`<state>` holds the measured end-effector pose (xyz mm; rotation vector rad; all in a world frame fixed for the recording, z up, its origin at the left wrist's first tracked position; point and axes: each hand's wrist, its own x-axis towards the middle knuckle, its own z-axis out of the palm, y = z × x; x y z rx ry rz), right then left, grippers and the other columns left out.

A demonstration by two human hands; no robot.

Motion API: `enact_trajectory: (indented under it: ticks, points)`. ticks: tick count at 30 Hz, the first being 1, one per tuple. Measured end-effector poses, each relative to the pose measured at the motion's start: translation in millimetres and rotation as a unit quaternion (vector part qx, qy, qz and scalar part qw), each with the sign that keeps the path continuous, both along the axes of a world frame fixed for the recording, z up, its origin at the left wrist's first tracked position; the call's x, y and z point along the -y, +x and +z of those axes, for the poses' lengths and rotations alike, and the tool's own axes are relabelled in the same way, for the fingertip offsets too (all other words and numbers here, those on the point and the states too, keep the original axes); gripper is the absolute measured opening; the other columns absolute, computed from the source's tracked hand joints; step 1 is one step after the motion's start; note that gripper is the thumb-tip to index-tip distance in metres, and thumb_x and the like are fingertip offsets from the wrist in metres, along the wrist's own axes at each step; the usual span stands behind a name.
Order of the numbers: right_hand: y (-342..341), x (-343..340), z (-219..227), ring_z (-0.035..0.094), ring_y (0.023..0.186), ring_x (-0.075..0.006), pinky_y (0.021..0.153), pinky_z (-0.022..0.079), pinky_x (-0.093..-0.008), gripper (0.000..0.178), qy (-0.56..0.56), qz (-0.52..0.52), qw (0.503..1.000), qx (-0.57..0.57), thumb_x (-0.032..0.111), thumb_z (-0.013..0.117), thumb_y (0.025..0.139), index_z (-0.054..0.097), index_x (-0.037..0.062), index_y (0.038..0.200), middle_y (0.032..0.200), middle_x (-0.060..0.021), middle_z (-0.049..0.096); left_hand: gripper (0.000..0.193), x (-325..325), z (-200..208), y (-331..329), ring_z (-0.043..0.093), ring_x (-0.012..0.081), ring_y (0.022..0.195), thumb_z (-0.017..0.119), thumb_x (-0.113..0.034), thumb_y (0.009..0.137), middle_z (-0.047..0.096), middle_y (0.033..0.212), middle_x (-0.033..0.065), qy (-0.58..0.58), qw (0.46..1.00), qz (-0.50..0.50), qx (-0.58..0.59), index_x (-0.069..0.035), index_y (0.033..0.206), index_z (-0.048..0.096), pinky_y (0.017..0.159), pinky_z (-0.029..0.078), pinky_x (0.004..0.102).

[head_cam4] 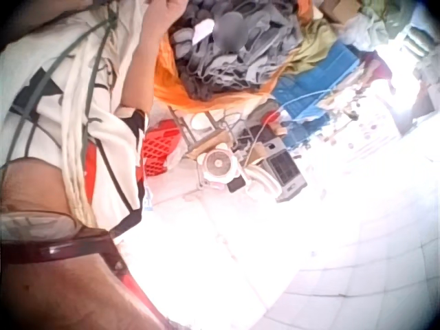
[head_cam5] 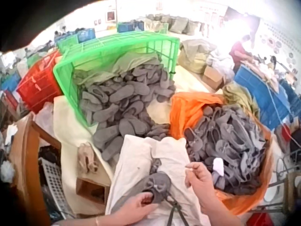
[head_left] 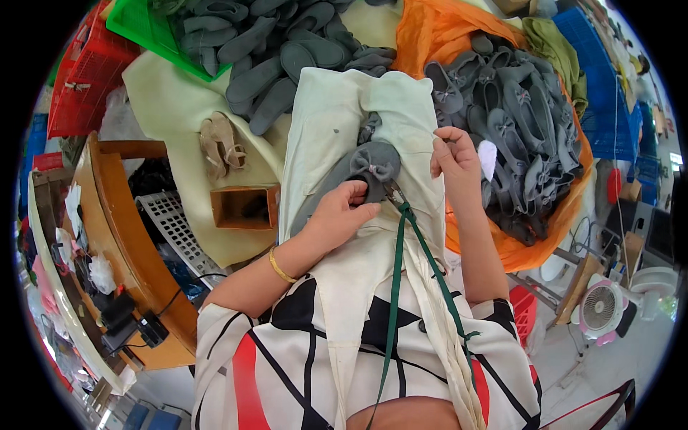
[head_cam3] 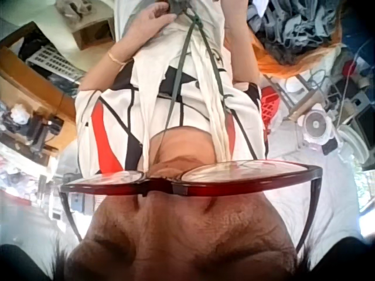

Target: The person is sewing a grey slip-on shoe by hand using a needle and thread. They repeatedly insert the needle into the shoe's upper fabric and pull the thread through to secure the material.

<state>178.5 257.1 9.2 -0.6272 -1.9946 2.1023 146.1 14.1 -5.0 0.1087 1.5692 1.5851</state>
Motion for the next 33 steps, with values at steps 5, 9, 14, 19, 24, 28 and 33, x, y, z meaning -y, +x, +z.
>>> enact_trajectory:
  ticks: [5, 9, 14, 19, 24, 28, 33]
  points:
    - [-13, 3, -29, 0.060, 0.079, -0.0180, 0.071, 0.048, -0.0291, 0.017, 0.386, 0.076, 0.919, -0.008, 0.012, 0.059, 0.097, 0.063, 0.0007, 0.110, 0.092, -0.0092, 0.061, 0.052, -4, -6, -4, 0.054, 0.0138, 0.115, 0.066, -0.016, 0.093, 0.058, 0.128, 0.0088, 0.119, 0.984, 0.022, 0.135, 0.003, 0.137, 0.046, 0.102, 0.041, 0.0278]
    - [-34, 30, -24, 0.061, 0.084, -0.0275, 0.076, 0.049, -0.0330, 0.022, 0.411, 0.115, 0.904, -0.019, 0.014, 0.062, 0.095, 0.063, -0.0003, 0.111, 0.098, -0.0155, 0.062, 0.044, -5, -4, -17, 0.056, 0.0123, 0.113, 0.062, -0.020, 0.097, 0.060, 0.126, 0.0058, 0.205, 0.954, 0.077, 0.203, 0.000, 0.134, 0.050, 0.099, 0.043, 0.0272]
    - [-54, 62, 25, 0.060, 0.090, -0.0308, 0.079, 0.049, -0.0361, 0.029, 0.316, 0.084, 0.944, -0.031, 0.020, 0.070, 0.089, 0.062, 0.0004, 0.110, 0.099, -0.0155, 0.061, 0.029, 18, 10, -42, 0.061, 0.0111, 0.101, 0.061, -0.024, 0.099, 0.066, 0.113, 0.0024, 0.266, 0.933, 0.136, 0.198, -0.004, 0.119, 0.060, 0.095, 0.047, 0.0298]
    - [-62, 95, 72, 0.058, 0.083, -0.0289, 0.074, 0.049, -0.0355, 0.031, 0.407, 0.101, 0.897, -0.142, 0.018, 0.075, 0.084, 0.060, -0.0001, 0.104, 0.093, -0.0140, 0.058, 0.028, 26, 48, -61, 0.061, 0.0099, 0.097, 0.068, -0.012, 0.092, 0.066, 0.111, 0.0045, 0.228, 0.948, 0.208, 0.071, -0.001, 0.118, 0.062, 0.090, 0.049, 0.0277]
    - [-72, 92, 57, 0.058, 0.083, -0.0281, 0.072, 0.050, -0.0343, 0.032, 0.340, 0.117, 0.928, -0.099, 0.018, 0.074, 0.084, 0.060, -0.0010, 0.105, 0.092, -0.0133, 0.057, 0.022, 44, 36, -69, 0.062, 0.0109, 0.089, 0.071, -0.001, 0.086, 0.067, 0.101, 0.0039, 0.230, 0.951, 0.177, 0.107, 0.001, 0.108, 0.065, 0.084, 0.052, 0.0277]
    - [-67, 94, 42, 0.059, 0.087, -0.0276, 0.074, 0.050, -0.0341, 0.036, 0.266, 0.127, 0.955, -0.028, 0.020, 0.074, 0.084, 0.060, -0.0022, 0.108, 0.096, -0.0141, 0.058, 0.017, 51, 30, -72, 0.062, 0.0102, 0.085, 0.072, -0.001, 0.085, 0.067, 0.095, 0.0026, 0.216, 0.957, 0.167, 0.098, 0.000, 0.101, 0.067, 0.079, 0.051, 0.0263]
    - [-66, 89, 45, 0.058, 0.098, -0.0336, 0.085, 0.049, -0.0398, 0.051, 0.386, 0.147, 0.907, -0.084, 0.028, 0.075, 0.083, 0.058, -0.0024, 0.120, 0.108, -0.0196, 0.058, 0.012, 41, 6, -74, 0.057, 0.0073, 0.075, 0.072, -0.002, 0.083, 0.065, 0.084, -0.0001, 0.046, 0.991, 0.117, -0.033, 0.000, 0.092, 0.064, 0.068, 0.048, 0.0244]
